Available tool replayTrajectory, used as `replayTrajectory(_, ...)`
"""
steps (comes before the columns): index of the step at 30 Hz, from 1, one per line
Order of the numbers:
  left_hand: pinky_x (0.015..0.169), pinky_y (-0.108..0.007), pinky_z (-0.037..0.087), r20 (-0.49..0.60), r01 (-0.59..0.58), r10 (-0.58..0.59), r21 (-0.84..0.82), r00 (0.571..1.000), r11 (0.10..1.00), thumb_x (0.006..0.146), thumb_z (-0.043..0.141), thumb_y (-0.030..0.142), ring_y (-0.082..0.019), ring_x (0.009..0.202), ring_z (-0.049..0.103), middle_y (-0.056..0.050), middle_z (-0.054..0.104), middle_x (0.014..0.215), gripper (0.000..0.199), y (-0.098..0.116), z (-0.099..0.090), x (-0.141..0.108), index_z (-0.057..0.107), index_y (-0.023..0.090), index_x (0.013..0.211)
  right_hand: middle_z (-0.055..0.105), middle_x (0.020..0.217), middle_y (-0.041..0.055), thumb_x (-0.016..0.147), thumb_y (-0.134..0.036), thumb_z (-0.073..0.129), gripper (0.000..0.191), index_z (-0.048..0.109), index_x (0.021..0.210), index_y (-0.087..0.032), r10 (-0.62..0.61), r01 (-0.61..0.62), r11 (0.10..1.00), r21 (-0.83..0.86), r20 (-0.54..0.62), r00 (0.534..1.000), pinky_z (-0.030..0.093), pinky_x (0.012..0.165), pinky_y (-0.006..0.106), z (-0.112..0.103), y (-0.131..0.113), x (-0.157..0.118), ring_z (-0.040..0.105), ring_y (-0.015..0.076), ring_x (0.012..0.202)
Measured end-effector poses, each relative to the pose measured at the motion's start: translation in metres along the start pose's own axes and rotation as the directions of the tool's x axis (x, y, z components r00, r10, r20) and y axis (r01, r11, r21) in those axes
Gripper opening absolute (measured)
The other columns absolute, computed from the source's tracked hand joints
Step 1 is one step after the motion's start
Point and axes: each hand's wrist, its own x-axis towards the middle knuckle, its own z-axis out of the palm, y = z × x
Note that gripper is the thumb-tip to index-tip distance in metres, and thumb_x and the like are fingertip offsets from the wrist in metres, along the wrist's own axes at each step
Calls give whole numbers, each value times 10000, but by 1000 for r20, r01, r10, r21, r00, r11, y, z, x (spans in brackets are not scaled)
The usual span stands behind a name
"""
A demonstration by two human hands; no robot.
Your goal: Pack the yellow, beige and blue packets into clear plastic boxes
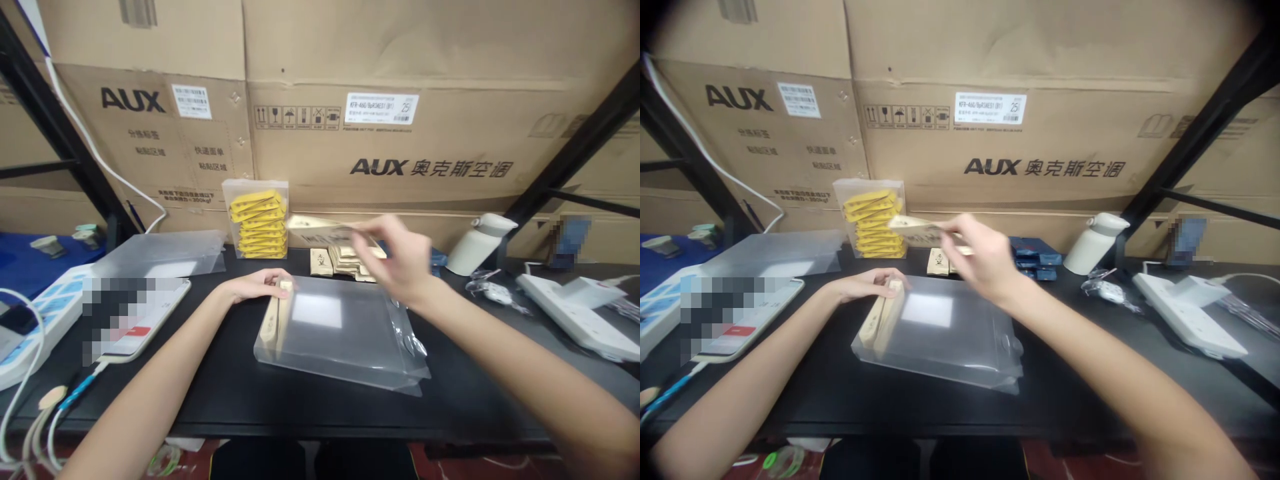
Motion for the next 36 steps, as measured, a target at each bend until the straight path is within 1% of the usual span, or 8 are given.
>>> replayTrajectory(4,898,-327,423,-12,9,-9,12,1000,1000,710,750,386,-217,1014,571,-50,633,1055,403,0,0,-1,640,177,1036,629,660,6,829,-251,672,104,598,886,-205,476,-445,877,184,-188,859,458,417,248,-63,15,-42,594,133,473)
replayTrajectory(8,900,-339,423,-14,17,-17,20,1000,1000,702,753,394,-222,1011,572,-51,630,1047,418,3,0,-2,645,178,1043,617,561,31,764,-330,734,155,649,783,-202,881,-832,472,292,-115,460,335,296,266,-106,50,-103,454,116,320)
replayTrajectory(10,917,-347,415,-17,17,-16,41,1000,999,705,751,394,-227,1029,568,-51,630,1059,419,3,0,-2,647,179,1049,636,565,62,699,-342,787,207,666,768,-188,956,-925,226,305,114,271,352,301,275,-119,58,-129,454,119,324)
replayTrajectory(13,925,-350,409,-30,22,-20,58,999,998,704,748,398,-230,1042,561,-53,626,1069,427,3,0,-3,645,176,1054,659,609,81,670,-387,806,286,680,820,-179,942,-961,24,276,316,114,356,300,243,-126,56,-155,468,109,352)
replayTrajectory(23,936,-355,411,-37,27,-25,54,999,998,693,754,430,-232,1035,566,-44,624,1047,448,3,2,-5,645,182,1050,702,759,61,721,-395,792,385,660,993,-157,791,-961,-89,263,605,93,535,490,197,-97,23,-150,631,120,563)
replayTrajectory(29,974,-376,404,-33,6,-4,59,999,998,689,761,436,-242,1075,567,-44,648,1063,440,1,2,-3,657,190,1039,724,977,78,820,-417,700,274,721,943,-172,503,-962,27,273,828,249,535,891,340,-66,8,-138,677,195,927)
replayTrajectory(33,972,-379,403,-33,-11,13,75,999,997,693,757,434,-244,1086,559,-54,646,1086,443,-1,4,0,649,187,1044,722,1065,77,842,-425,661,285,731,992,-193,385,-937,262,230,866,320,450,1006,421,-37,6,-117,639,235,1058)
replayTrajectory(36,933,-363,418,-38,-27,31,104,999,994,710,749,426,-234,1053,561,-55,637,1077,434,0,6,2,642,184,1055,722,1065,67,870,-413,620,269,724,975,-189,302,-909,283,305,871,386,459,991,442,-3,-2,-105,651,223,1027)
